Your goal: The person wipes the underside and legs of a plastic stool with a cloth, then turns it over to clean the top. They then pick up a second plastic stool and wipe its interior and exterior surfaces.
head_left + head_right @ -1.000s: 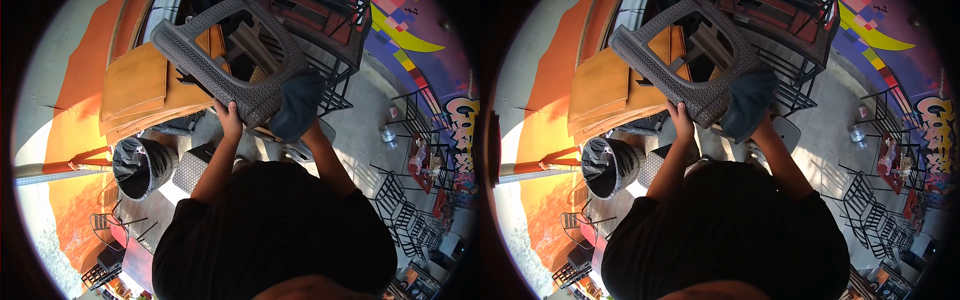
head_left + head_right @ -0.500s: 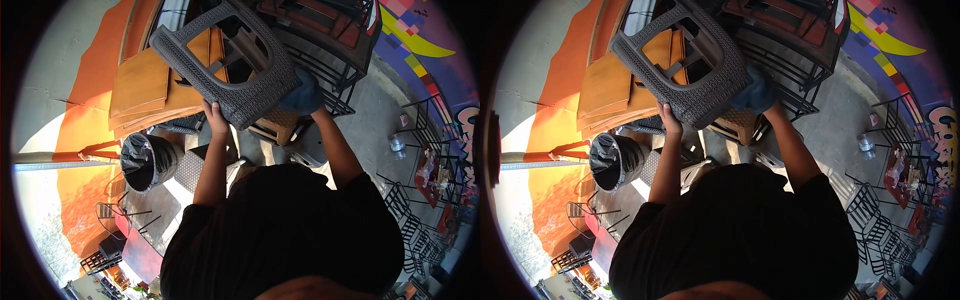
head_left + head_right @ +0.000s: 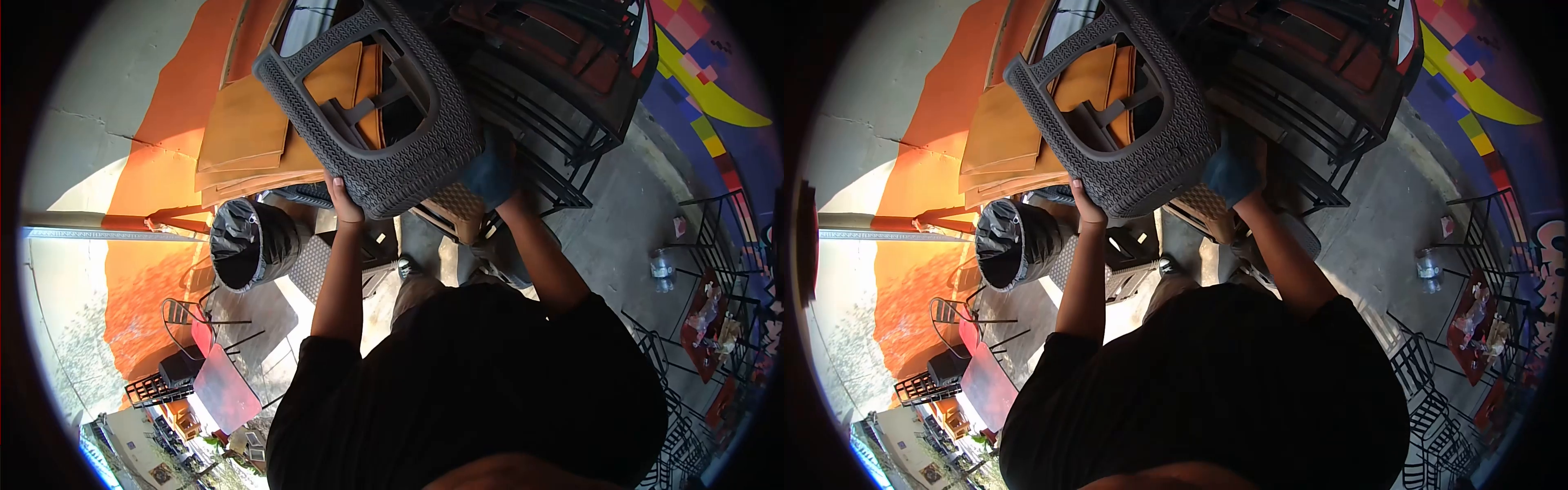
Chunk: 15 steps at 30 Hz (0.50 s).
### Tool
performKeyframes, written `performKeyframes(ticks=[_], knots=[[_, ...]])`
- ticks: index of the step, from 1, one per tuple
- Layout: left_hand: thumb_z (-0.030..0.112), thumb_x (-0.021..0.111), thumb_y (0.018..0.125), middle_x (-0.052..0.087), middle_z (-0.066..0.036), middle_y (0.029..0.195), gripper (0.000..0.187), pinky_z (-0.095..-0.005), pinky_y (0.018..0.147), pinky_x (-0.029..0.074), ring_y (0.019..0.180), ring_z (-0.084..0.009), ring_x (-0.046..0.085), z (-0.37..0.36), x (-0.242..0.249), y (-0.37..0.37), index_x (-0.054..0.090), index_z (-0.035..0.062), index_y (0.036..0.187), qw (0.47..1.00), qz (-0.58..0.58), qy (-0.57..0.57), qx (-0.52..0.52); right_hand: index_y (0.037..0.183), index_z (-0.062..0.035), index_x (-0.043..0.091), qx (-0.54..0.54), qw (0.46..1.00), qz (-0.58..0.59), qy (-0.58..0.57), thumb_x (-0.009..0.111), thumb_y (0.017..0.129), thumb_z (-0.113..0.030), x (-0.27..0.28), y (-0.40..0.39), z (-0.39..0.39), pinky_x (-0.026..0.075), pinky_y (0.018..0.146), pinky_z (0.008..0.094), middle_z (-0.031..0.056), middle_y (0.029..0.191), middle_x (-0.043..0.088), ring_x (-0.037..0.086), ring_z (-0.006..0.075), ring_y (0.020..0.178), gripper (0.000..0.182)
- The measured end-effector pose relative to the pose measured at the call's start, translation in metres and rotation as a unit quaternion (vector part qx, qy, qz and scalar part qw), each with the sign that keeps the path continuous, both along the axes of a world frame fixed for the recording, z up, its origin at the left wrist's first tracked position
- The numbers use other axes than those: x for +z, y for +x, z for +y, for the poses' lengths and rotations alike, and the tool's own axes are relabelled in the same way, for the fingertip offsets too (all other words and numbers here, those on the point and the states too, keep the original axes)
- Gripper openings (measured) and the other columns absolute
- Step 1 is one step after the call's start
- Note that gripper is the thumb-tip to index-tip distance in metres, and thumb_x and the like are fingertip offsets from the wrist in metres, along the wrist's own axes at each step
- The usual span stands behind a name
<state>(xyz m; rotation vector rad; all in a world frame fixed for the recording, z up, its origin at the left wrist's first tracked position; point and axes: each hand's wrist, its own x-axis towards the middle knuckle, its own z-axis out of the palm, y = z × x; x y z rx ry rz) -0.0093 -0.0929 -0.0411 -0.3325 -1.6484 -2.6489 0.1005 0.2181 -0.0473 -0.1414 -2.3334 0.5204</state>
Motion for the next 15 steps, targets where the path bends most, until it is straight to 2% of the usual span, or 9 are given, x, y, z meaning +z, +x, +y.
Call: performKeyframes(ticks=[1, 2, 5, 8, 9, 11, 12, 14, 15], knots=[[0.046, 0.047, 0.1, 0.046, -0.011, 0.15, 0.069, -0.0423, 0.116, 0.036, 0.136, -0.028, 0.048, -0.003, -0.007, -0.003, 0.032, 0.0084, 0.155, 1.0, 0.017, 0.0, -0.02, 0.141, 0.0015, 0.05, 0.005, 0.999, 0.01, 0.033, 0.076, 0.081, -0.024, 0.032, 0.008, -0.009, 0.032, 0.116, 0.0514, 0.0221, 0.141, 0.053, 0.047, 0.0396, 0.133, 0.069], [0.044, 0.047, 0.099, 0.045, -0.012, 0.151, 0.071, -0.0416, 0.116, 0.036, 0.136, -0.0278, 0.047, -0.004, -0.008, -0.003, 0.028, 0.0068, 0.157, 0.999, 0.018, 0.006, -0.026, 0.141, 0.0011, 0.05, 0.01, 0.998, 0.02, 0.066, 0.074, 0.083, -0.022, 0.052, 0.015, -0.018, 0.032, 0.116, 0.0514, 0.0216, 0.141, 0.052, 0.047, 0.0396, 0.133, 0.067], [0.042, 0.049, 0.099, 0.04, -0.015, 0.154, 0.079, -0.0395, 0.117, 0.034, 0.138, -0.0271, 0.045, -0.009, -0.007, -0.001, 0.017, 0.004, 0.16, 0.998, 0.016, 0.02, -0.051, 0.138, -0.0002, 0.054, 0.156, 0.985, 0.078, -0.002, 0.065, 0.089, -0.015, 0.071, 0.025, -0.041, 0.031, 0.119, 0.0455, 0.0213, 0.142, 0.052, 0.047, 0.0408, 0.135, 0.052], [0.04, 0.05, 0.099, 0.039, -0.015, 0.155, 0.079, -0.0393, 0.117, 0.033, 0.139, -0.0272, 0.043, -0.009, -0.008, 0.001, 0.016, 0.0038, 0.161, 0.998, 0.019, 0.002, -0.06, 0.136, -0.0013, 0.056, 0.159, 0.987, 0.018, 0.014, 0.067, 0.088, -0.018, 0.091, 0.021, -0.043, 0.032, 0.118, 0.0432, 0.0195, 0.143, 0.053, 0.048, 0.0351, 0.135, 0.053], [0.037, 0.049, 0.1, 0.036, -0.015, 0.157, 0.078, -0.039, 0.119, 0.029, 0.141, -0.0273, 0.04, -0.011, -0.014, -0.004, 0.015, 0.002, 0.161, 0.998, 0.013, -0.002, -0.061, 0.135, -0.0017, 0.057, 0.155, 0.988, -0.001, 0.018, 0.068, 0.088, -0.019, 0.097, 0.018, -0.043, 0.033, 0.117, 0.0426, 0.0191, 0.141, 0.054, 0.049, 0.0336, 0.134, 0.051], [0.042, 0.047, 0.101, 0.039, -0.013, 0.156, 0.074, -0.04, 0.119, 0.03, 0.141, -0.0271, 0.041, -0.014, -0.018, -0.009, 0.02, 0.0046, 0.16, 0.996, 0.021, -0.03, -0.076, 0.128, -0.0027, 0.061, 0.13, 0.991, -0.031, 0.023, 0.069, 0.086, -0.019, 0.107, -0.006, -0.033, 0.038, 0.113, 0.0421, 0.0191, 0.134, 0.059, 0.054, 0.032, 0.128, 0.046], [0.044, 0.046, 0.102, 0.04, -0.011, 0.156, 0.073, -0.0405, 0.119, 0.031, 0.141, -0.027, 0.041, -0.014, -0.018, -0.012, 0.023, 0.0059, 0.159, 0.995, 0.027, -0.044, -0.084, 0.123, -0.0029, 0.063, 0.125, 0.991, -0.014, 0.04, 0.069, 0.085, -0.019, 0.12, -0.016, -0.031, 0.04, 0.11, 0.0428, 0.0196, 0.128, 0.061, 0.057, 0.0333, 0.123, 0.041], [0.04, 0.045, 0.102, 0.037, -0.013, 0.157, 0.073, -0.0389, 0.12, 0.027, 0.143, -0.0263, 0.038, -0.007, -0.008, -0.011, 0.02, 0.002, 0.159, 0.994, 0.041, -0.037, -0.093, 0.112, -0.0033, 0.067, 0.115, 0.99, 0.019, 0.073, 0.07, 0.084, -0.018, 0.151, -0.037, -0.03, 0.045, 0.103, 0.0442, 0.0205, 0.116, 0.065, 0.061, 0.0359, 0.114, 0.032], [0.04, 0.045, 0.102, 0.036, -0.013, 0.157, 0.073, -0.0386, 0.12, 0.026, 0.144, -0.0262, 0.037, -0.007, -0.009, -0.012, 0.02, 0.0017, 0.159, 0.993, 0.043, -0.043, -0.1, 0.1, -0.0029, 0.067, 0.11, 0.989, -0.024, 0.092, 0.069, 0.082, -0.016, 0.157, -0.055, -0.026, 0.048, 0.093, 0.0477, 0.0228, 0.106, 0.066, 0.063, 0.0402, 0.105, 0.022]])
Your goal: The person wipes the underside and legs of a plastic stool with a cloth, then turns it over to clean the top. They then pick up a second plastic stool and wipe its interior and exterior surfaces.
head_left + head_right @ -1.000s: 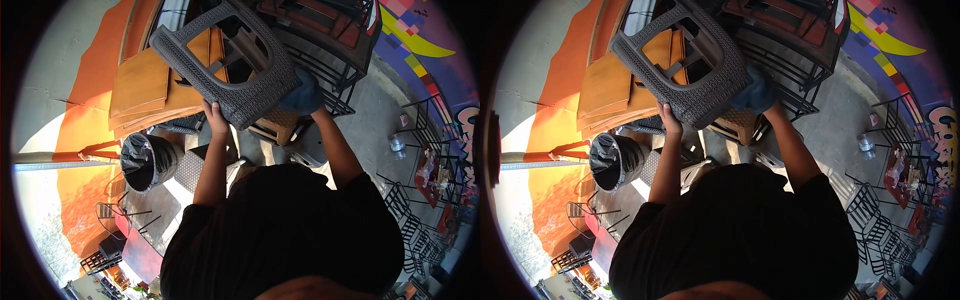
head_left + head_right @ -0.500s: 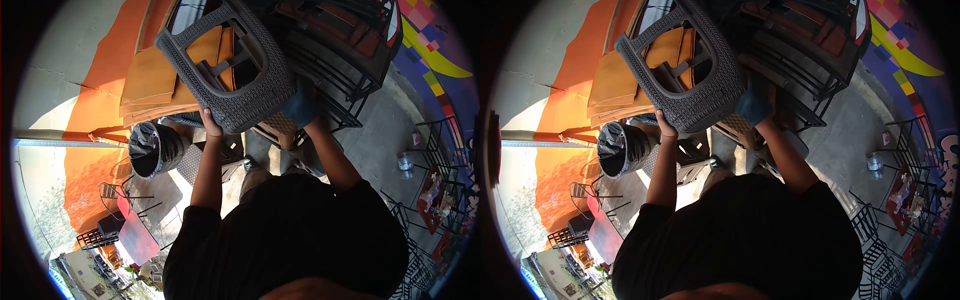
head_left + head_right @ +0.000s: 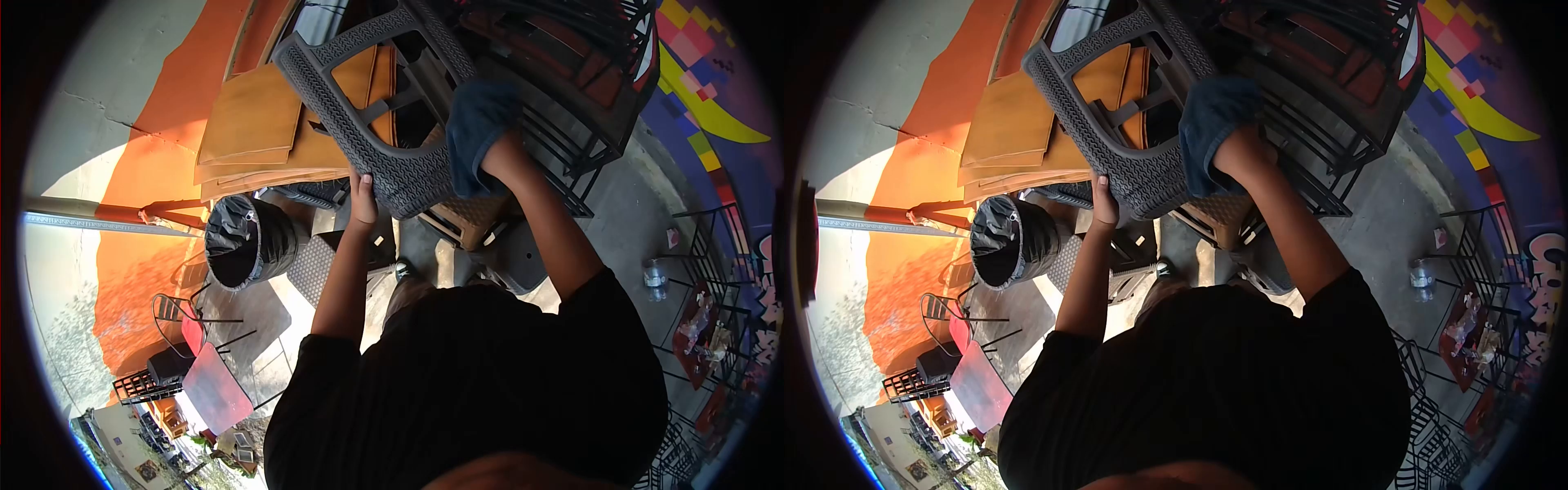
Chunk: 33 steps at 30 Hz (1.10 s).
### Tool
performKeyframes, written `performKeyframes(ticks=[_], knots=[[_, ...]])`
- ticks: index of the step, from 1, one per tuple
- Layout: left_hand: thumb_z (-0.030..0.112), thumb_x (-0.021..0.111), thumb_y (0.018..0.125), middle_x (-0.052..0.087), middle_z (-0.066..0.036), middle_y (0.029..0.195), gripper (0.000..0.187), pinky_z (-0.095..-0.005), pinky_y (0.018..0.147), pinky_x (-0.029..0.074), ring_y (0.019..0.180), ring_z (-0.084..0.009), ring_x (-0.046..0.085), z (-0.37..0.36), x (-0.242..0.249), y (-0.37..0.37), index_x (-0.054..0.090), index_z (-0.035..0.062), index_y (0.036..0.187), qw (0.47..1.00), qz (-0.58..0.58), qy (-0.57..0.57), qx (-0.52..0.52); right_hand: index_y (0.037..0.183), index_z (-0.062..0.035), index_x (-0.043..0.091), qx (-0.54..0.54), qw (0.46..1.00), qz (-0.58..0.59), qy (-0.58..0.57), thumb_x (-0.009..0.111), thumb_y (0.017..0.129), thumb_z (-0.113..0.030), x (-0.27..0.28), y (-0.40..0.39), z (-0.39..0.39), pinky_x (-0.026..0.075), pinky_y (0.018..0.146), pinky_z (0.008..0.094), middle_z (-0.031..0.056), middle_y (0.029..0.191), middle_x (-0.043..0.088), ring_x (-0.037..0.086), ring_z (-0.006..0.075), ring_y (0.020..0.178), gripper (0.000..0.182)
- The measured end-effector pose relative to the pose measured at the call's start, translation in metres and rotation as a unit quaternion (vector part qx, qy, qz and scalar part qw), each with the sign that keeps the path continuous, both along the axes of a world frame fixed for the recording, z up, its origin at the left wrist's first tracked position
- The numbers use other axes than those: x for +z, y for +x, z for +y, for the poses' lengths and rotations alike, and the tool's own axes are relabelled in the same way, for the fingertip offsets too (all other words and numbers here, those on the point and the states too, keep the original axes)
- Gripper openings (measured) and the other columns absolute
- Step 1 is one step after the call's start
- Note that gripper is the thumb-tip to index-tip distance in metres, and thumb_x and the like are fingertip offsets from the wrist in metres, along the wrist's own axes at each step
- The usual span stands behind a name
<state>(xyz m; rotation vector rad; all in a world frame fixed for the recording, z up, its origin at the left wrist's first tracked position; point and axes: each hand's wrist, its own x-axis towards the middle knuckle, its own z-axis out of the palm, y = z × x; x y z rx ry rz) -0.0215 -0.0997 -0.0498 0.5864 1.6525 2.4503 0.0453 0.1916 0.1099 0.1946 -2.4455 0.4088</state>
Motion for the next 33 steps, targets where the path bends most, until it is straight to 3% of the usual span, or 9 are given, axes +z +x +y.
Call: performKeyframes(ticks=[9, 16, 20, 23, 24, 26, 27, 29, 33], knots=[[0.021, 0.052, 0.098, 0.046, -0.015, 0.147, 0.067, -0.0372, 0.117, 0.029, 0.135, -0.0253, 0.044, 0.0, 0.009, -0.001, 0.024, -0.0009, 0.155, 0.998, -0.028, -0.045, -0.02, 0.092, 0.0006, 0.066, -0.097, 0.993, -0.051, 0.047, 0.063, 0.082, -0.015, 0.008, -0.107, 0.018, 0.052, 0.08, 0.0471, 0.022, 0.095, 0.068, 0.066, 0.0409, 0.094, 0.019], [0.023, 0.056, 0.093, 0.05, -0.017, 0.142, 0.069, -0.0381, 0.115, 0.033, 0.133, -0.0259, 0.047, -0.02, 0.042, -0.007, 0.03, -0.0038, 0.151, 0.997, -0.005, -0.046, -0.061, 0.084, -0.0018, 0.065, -0.053, 0.994, 0.094, -0.008, 0.061, 0.081, -0.004, -0.016, -0.062, 0.01, 0.05, 0.084, 0.0466, 0.0233, 0.09, 0.062, 0.061, 0.0408, 0.093, 0.006], [0.026, 0.055, 0.092, 0.051, -0.017, 0.143, 0.071, -0.0379, 0.115, 0.032, 0.133, -0.027, 0.047, -0.045, 0.061, -0.031, 0.032, -0.0053, 0.151, 0.987, -0.004, -0.075, -0.14, 0.089, -0.0015, 0.066, -0.074, 0.995, 0.062, -0.035, 0.065, 0.078, -0.006, -0.02, -0.001, -0.015, 0.047, 0.093, 0.0466, 0.0197, 0.099, 0.063, 0.059, 0.0402, 0.101, 0.012], [0.041, 0.054, 0.092, 0.049, -0.017, 0.146, 0.077, -0.0379, 0.116, 0.031, 0.135, -0.0268, 0.046, -0.062, 0.051, -0.067, 0.036, -0.0059, 0.15, 0.976, 0.007, -0.099, -0.193, 0.108, -0.0015, 0.067, -0.097, 0.994, 0.053, 0.007, 0.068, 0.082, -0.008, -0.026, 0.041, -0.045, 0.046, 0.1, 0.0442, 0.0155, 0.109, 0.065, 0.06, 0.0354, 0.112, 0.027], [0.047, 0.054, 0.091, 0.053, -0.016, 0.144, 0.078, -0.0382, 0.114, 0.034, 0.133, -0.0265, 0.049, -0.063, 0.051, -0.077, 0.042, -0.0051, 0.147, 0.972, -0.03, -0.073, -0.223, 0.115, -0.0029, 0.064, -0.125, 0.988, 0.056, -0.07, 0.067, 0.086, -0.01, -0.038, 0.049, -0.051, 0.045, 0.102, 0.0422, 0.0133, 0.111, 0.066, 0.06, 0.0319, 0.114, 0.03], [0.05, 0.055, 0.091, 0.055, -0.015, 0.141, 0.077, -0.0385, 0.112, 0.037, 0.13, -0.0262, 0.052, -0.07, 0.039, -0.106, 0.045, -0.0046, 0.145, 0.957, -0.074, -0.078, -0.27, 0.129, -0.0055, 0.06, -0.179, 0.956, 0.065, -0.223, 0.065, 0.094, -0.015, -0.07, 0.059, -0.063, 0.044, 0.105, 0.0382, 0.009, 0.117, 0.067, 0.06, 0.0251, 0.119, 0.036], [0.052, 0.055, 0.091, 0.057, -0.015, 0.139, 0.077, -0.0386, 0.111, 0.039, 0.128, -0.026, 0.054, -0.069, 0.033, -0.115, 0.047, -0.0043, 0.144, 0.948, -0.096, -0.081, -0.292, 0.133, -0.0069, 0.057, -0.186, 0.885, 0.048, -0.423, 0.063, 0.097, -0.019, -0.068, 0.063, -0.068, 0.044, 0.105, 0.037, 0.0079, 0.121, 0.065, 0.059, 0.0224, 0.121, 0.038], [0.06, 0.055, 0.091, 0.06, -0.013, 0.136, 0.08, -0.0393, 0.109, 0.042, 0.123, -0.0254, 0.057, -0.062, 0.043, -0.118, 0.052, -0.0032, 0.14, 0.95, -0.084, -0.097, -0.283, 0.141, -0.0096, 0.051, -0.174, 0.627, 0.017, -0.759, 0.059, 0.103, -0.027, -0.059, 0.068, -0.08, 0.044, 0.106, 0.0346, 0.0057, 0.129, 0.063, 0.057, 0.0169, 0.123, 0.043], [0.053, 0.056, 0.096, 0.059, -0.014, 0.136, 0.07, -0.0387, 0.109, 0.041, 0.126, -0.0254, 0.055, -0.061, 0.047, -0.136, 0.051, -0.0011, 0.141, 0.958, -0.066, -0.128, -0.249, 0.14, -0.0125, 0.053, -0.128, 0.637, 0.059, -0.758, 0.057, 0.104, -0.034, -0.075, 0.073, -0.099, 0.044, 0.106, 0.0343, 0.0048, 0.137, 0.058, 0.054, 0.0154, 0.126, 0.043]])
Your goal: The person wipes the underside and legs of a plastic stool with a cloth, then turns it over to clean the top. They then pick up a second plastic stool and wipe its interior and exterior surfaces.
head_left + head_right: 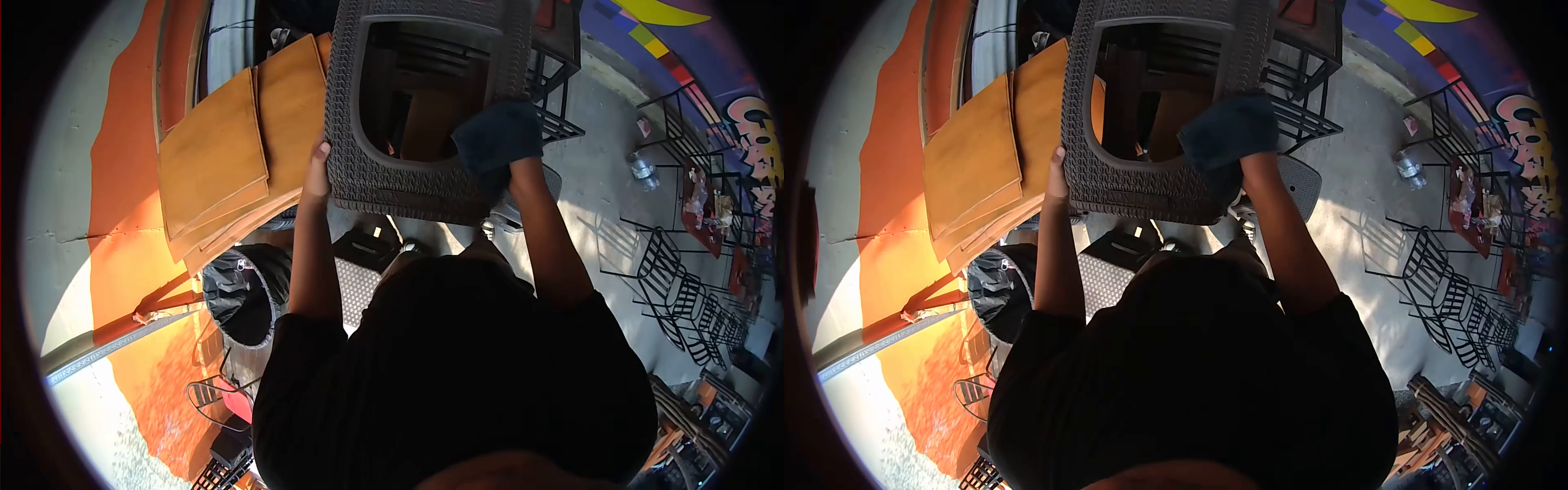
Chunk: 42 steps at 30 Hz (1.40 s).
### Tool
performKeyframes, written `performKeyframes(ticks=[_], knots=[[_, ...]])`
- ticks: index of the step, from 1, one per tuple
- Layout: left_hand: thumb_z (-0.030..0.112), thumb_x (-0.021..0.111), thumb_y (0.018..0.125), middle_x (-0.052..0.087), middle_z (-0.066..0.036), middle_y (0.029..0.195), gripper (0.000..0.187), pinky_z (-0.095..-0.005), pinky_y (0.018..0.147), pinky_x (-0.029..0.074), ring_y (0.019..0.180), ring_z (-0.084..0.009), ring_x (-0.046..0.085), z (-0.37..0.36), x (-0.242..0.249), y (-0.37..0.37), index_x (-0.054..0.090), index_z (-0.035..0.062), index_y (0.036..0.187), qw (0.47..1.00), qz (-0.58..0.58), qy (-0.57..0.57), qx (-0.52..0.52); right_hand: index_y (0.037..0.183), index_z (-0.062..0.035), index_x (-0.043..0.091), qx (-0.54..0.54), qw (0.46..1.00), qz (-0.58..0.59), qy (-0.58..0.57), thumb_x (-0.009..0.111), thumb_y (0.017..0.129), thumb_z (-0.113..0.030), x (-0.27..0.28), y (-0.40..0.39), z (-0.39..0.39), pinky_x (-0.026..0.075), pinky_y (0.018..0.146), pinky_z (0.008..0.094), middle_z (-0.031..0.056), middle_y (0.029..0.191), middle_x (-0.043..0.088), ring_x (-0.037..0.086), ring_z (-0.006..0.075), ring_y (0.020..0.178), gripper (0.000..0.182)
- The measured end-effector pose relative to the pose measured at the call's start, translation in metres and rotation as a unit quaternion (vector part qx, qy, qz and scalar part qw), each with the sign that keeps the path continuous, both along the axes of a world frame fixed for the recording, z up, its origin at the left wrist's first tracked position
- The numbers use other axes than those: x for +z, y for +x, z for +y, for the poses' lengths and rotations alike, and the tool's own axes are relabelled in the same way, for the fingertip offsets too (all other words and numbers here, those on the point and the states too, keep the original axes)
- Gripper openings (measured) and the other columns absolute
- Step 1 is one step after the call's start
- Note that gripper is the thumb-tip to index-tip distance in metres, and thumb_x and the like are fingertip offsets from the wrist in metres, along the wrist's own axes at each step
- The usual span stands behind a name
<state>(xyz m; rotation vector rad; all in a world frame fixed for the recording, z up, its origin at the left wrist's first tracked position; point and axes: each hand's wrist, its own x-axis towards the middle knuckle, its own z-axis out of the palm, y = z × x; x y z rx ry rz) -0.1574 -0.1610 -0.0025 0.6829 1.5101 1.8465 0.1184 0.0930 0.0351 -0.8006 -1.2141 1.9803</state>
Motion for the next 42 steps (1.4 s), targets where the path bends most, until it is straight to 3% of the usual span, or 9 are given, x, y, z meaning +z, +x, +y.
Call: performKeyframes(ticks=[5, 8, 11, 13, 19, 23, 27, 34, 42], knots=[[0.022, 0.075, 0.092, 0.057, -0.016, 0.139, 0.059, -0.0421, 0.111, 0.038, 0.13, -0.0276, 0.052, -0.004, 0.06, 0.023, 0.051, -0.0001, 0.141, 0.928, 0.216, -0.148, 0.263, 0.136, -0.0114, 0.054, -0.003, 0.989, -0.055, 0.141, 0.062, 0.102, -0.031, -0.046, 0.008, -0.039, 0.05, 0.101, 0.0346, 0.0032, 0.129, 0.062, 0.061, 0.0149, 0.118, 0.04], [0.022, 0.074, 0.091, 0.056, -0.017, 0.142, 0.057, -0.0483, 0.113, 0.036, 0.135, -0.0338, 0.05, 0.007, 0.116, 0.09, 0.052, 0.0051, 0.141, 0.941, 0.28, -0.062, 0.178, 0.134, -0.0085, 0.055, -0.036, 0.933, -0.138, 0.33, 0.06, 0.101, -0.026, -0.074, 0.005, -0.055, 0.046, 0.105, 0.037, 0.0082, 0.133, 0.058, 0.057, 0.0212, 0.123, 0.038], [0.031, 0.068, 0.094, 0.064, -0.018, 0.128, 0.049, -0.0577, 0.118, 0.023, 0.133, -0.0353, 0.051, 0.033, 0.126, 0.152, 0.058, 0.0075, 0.136, 0.862, 0.463, -0.177, 0.106, 0.132, -0.0056, 0.057, -0.077, 0.826, -0.166, 0.533, 0.056, 0.101, -0.02, -0.089, 0.002, -0.06, 0.045, 0.106, 0.0391, 0.0124, 0.129, 0.059, 0.056, 0.0281, 0.123, 0.034], [0.036, 0.065, 0.095, 0.069, -0.017, 0.118, 0.045, -0.0612, 0.12, 0.016, 0.128, -0.0341, 0.054, 0.05, 0.118, 0.182, 0.063, 0.0076, 0.13, 0.819, 0.493, -0.273, 0.107, 0.138, -0.0047, 0.051, 0.066, 0.858, -0.147, 0.487, 0.053, 0.106, -0.026, -0.063, 0.027, -0.059, 0.045, 0.107, 0.0372, 0.008, 0.134, 0.058, 0.057, 0.0242, 0.124, 0.039], [0.039, 0.065, 0.094, 0.071, -0.009, 0.103, 0.034, -0.0618, 0.12, 0.014, 0.111, -0.0274, 0.06, 0.052, 0.09, 0.188, 0.072, 0.0081, 0.106, 0.79, 0.517, -0.288, 0.162, 0.134, -0.0084, 0.054, -0.025, 0.968, 0.242, -0.053, 0.056, 0.103, -0.019, -0.014, 0.044, 0.013, 0.05, 0.102, 0.0362, 0.0077, 0.123, 0.064, 0.062, 0.022, 0.116, 0.033], [0.039, 0.071, 0.091, 0.072, -0.007, 0.101, 0.032, -0.0605, 0.119, 0.016, 0.109, -0.0259, 0.061, 0.056, 0.089, 0.193, 0.074, 0.0079, 0.098, 0.786, 0.509, -0.296, 0.186, 0.133, -0.0088, 0.055, -0.075, 0.946, 0.022, 0.316, 0.063, 0.1, -0.021, -0.015, 0.042, 0.097, 0.052, 0.098, 0.0394, 0.0069, 0.123, 0.063, 0.063, 0.0214, 0.111, 0.037], [0.039, 0.072, 0.09, 0.072, -0.007, 0.099, 0.032, -0.0587, 0.119, 0.017, 0.107, -0.0255, 0.062, 0.063, 0.092, 0.199, 0.075, 0.0076, 0.095, 0.783, 0.507, -0.301, 0.196, 0.118, -0.0028, 0.061, -0.141, 0.675, -0.192, 0.699, 0.07, 0.091, -0.015, 0.077, 0.025, 0.11, 0.051, 0.093, 0.0398, 0.0169, 0.115, 0.063, 0.062, 0.0321, 0.101, 0.031], [0.04, 0.073, 0.089, 0.072, -0.007, 0.099, 0.033, -0.0582, 0.119, 0.018, 0.107, -0.0248, 0.063, 0.072, 0.094, 0.202, 0.076, 0.0078, 0.097, 0.771, 0.508, -0.326, 0.206, 0.121, -0.0013, 0.061, -0.065, 0.72, -0.015, 0.691, 0.07, 0.088, -0.012, 0.051, 0.0, 0.101, 0.045, 0.1, 0.0458, 0.0162, 0.123, 0.062, 0.058, 0.037, 0.114, 0.036], [0.04, 0.074, 0.088, 0.072, -0.008, 0.098, 0.034, -0.0588, 0.119, 0.019, 0.106, -0.0256, 0.063, 0.077, 0.095, 0.203, 0.076, 0.0074, 0.097, 0.767, 0.512, -0.329, 0.203, 0.106, -0.0112, 0.07, 0.037, 0.671, 0.121, 0.73, 0.075, 0.074, -0.009, 0.077, 0.017, 0.074, 0.048, 0.096, 0.0484, 0.009, 0.117, 0.065, 0.06, 0.0347, 0.112, 0.032]])
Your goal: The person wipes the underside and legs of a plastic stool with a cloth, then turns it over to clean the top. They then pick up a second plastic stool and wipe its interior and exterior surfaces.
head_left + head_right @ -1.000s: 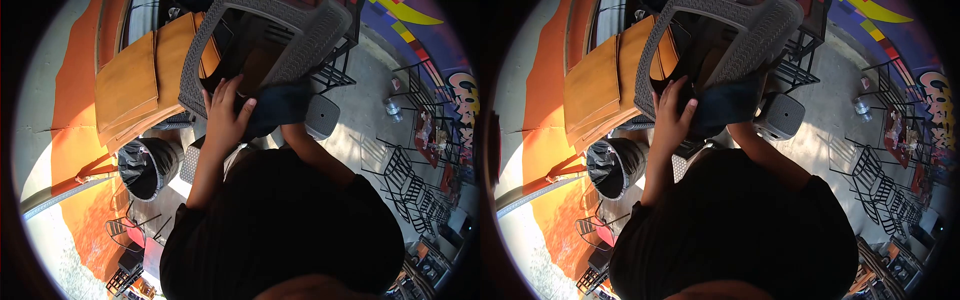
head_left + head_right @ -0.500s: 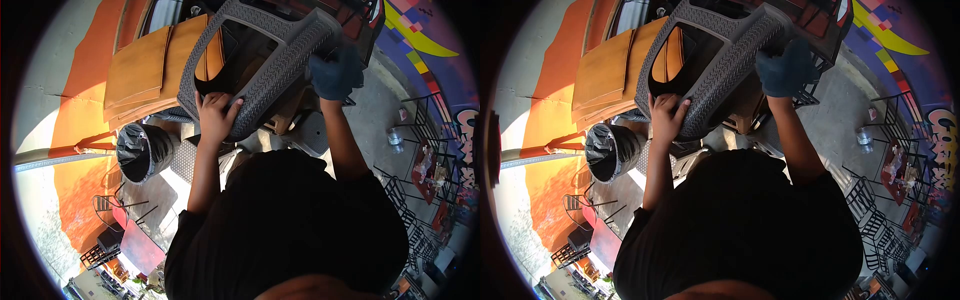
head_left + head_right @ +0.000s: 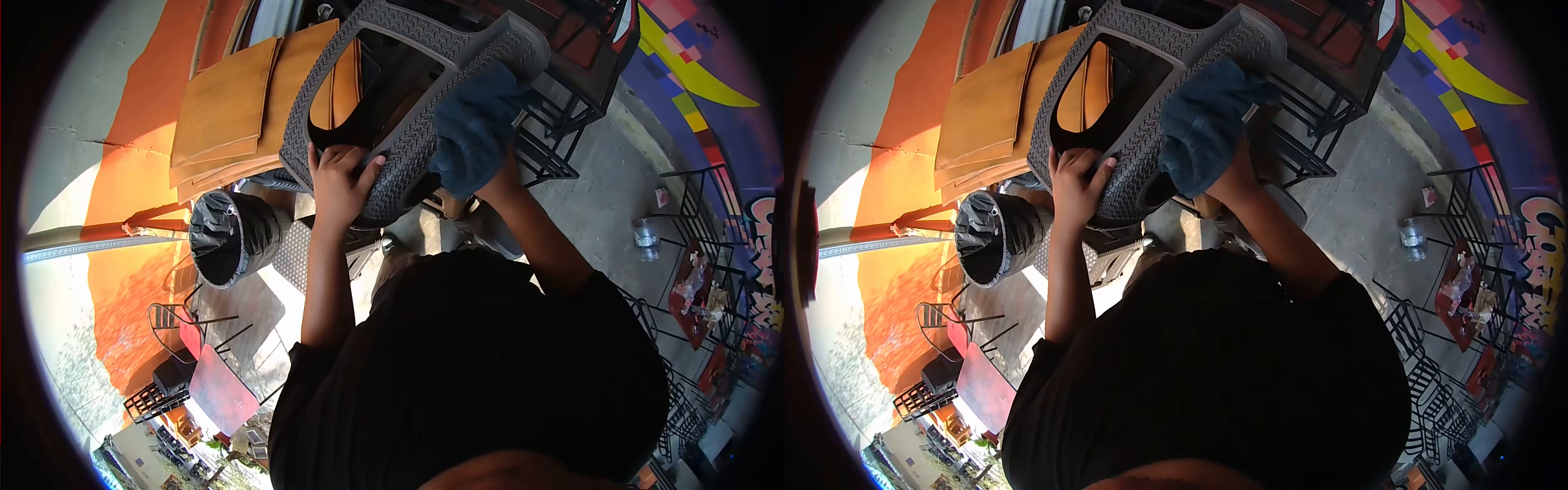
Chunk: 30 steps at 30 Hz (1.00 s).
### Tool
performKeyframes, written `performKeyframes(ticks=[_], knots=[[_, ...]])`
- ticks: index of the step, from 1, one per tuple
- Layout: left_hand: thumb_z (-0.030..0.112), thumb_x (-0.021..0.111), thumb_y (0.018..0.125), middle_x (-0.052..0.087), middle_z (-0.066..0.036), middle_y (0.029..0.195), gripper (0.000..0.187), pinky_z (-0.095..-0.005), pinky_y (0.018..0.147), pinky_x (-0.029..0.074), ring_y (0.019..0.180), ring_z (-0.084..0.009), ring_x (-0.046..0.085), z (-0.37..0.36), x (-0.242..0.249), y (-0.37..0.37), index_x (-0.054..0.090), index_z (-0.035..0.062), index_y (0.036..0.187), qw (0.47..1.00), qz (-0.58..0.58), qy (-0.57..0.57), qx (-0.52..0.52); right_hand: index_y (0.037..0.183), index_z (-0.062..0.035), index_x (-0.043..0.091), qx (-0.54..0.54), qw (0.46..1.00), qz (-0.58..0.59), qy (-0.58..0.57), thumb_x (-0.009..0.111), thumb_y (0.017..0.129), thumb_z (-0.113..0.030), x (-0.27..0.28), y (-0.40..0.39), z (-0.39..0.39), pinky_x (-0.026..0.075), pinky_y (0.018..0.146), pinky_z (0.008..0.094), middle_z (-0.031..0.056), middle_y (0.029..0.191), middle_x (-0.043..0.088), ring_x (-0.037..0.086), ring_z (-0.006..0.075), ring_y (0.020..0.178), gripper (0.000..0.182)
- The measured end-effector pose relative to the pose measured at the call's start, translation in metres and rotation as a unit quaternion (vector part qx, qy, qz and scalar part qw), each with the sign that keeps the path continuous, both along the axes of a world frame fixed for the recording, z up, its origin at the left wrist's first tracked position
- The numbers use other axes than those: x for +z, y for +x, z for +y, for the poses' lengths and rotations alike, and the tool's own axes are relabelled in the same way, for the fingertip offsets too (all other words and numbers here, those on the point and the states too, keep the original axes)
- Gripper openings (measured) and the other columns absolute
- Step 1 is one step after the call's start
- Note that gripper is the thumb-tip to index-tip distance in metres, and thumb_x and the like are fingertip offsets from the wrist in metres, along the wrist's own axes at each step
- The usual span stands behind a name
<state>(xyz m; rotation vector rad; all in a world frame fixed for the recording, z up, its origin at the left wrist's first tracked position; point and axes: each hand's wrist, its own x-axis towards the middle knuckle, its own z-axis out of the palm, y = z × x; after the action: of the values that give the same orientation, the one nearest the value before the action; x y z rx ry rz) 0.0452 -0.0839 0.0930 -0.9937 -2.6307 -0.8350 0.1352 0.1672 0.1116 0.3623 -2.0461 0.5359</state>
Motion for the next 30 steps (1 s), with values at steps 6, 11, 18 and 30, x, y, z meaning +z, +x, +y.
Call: performKeyframes(ticks=[6, 11, 18, 30], knots=[[0.04, 0.074, 0.087, 0.072, -0.008, 0.097, 0.034, -0.0598, 0.118, 0.019, 0.105, -0.0247, 0.063, 0.001, 0.002, 0.002, 0.075, 0.0077, 0.095, 1.0, 0.007, 0.0, -0.007, 0.111, -0.0051, 0.066, -0.135, 0.99, 0.032, 0.022, 0.073, 0.078, -0.005, 0.001, -0.028, 0.065, 0.046, 0.098, 0.0451, 0.0099, 0.121, 0.065, 0.06, 0.0334, 0.113, 0.033], [0.041, 0.073, 0.089, 0.072, -0.007, 0.097, 0.034, -0.0607, 0.118, 0.019, 0.105, -0.0237, 0.063, 0.002, 0.004, 0.002, 0.075, 0.0088, 0.096, 1.0, 0.014, 0.003, -0.007, 0.104, -0.0076, 0.069, -0.165, 0.985, 0.041, -0.011, 0.072, 0.075, -0.004, -0.004, -0.025, 0.018, 0.047, 0.096, 0.0454, 0.0079, 0.114, 0.066, 0.06, 0.0333, 0.112, 0.029], [0.039, 0.069, 0.092, 0.073, -0.004, 0.097, 0.031, -0.0665, 0.115, 0.018, 0.108, -0.022, 0.062, 0.001, 0.005, 0.001, 0.073, 0.0107, 0.102, 0.998, 0.036, -0.012, -0.043, 0.108, -0.011, 0.069, -0.126, 0.988, -0.08, 0.025, 0.076, 0.076, -0.018, -0.006, 0.005, -0.068, 0.039, 0.104, 0.0531, 0.0085, 0.121, 0.065, 0.057, 0.033, 0.121, 0.034], [0.038, 0.07, 0.091, 0.073, -0.003, 0.094, 0.03, -0.066, 0.116, 0.015, 0.105, -0.021, 0.062, -0.023, -0.011, -0.014, 0.073, 0.0101, 0.102, 0.995, 0.016, 0.031, -0.089, 0.115, -0.0128, 0.069, -0.18, 0.976, -0.113, 0.057, 0.076, 0.076, -0.019, -0.009, -0.006, -0.083, 0.04, 0.104, 0.0519, 0.0084, 0.124, 0.065, 0.057, 0.0347, 0.121, 0.041]])
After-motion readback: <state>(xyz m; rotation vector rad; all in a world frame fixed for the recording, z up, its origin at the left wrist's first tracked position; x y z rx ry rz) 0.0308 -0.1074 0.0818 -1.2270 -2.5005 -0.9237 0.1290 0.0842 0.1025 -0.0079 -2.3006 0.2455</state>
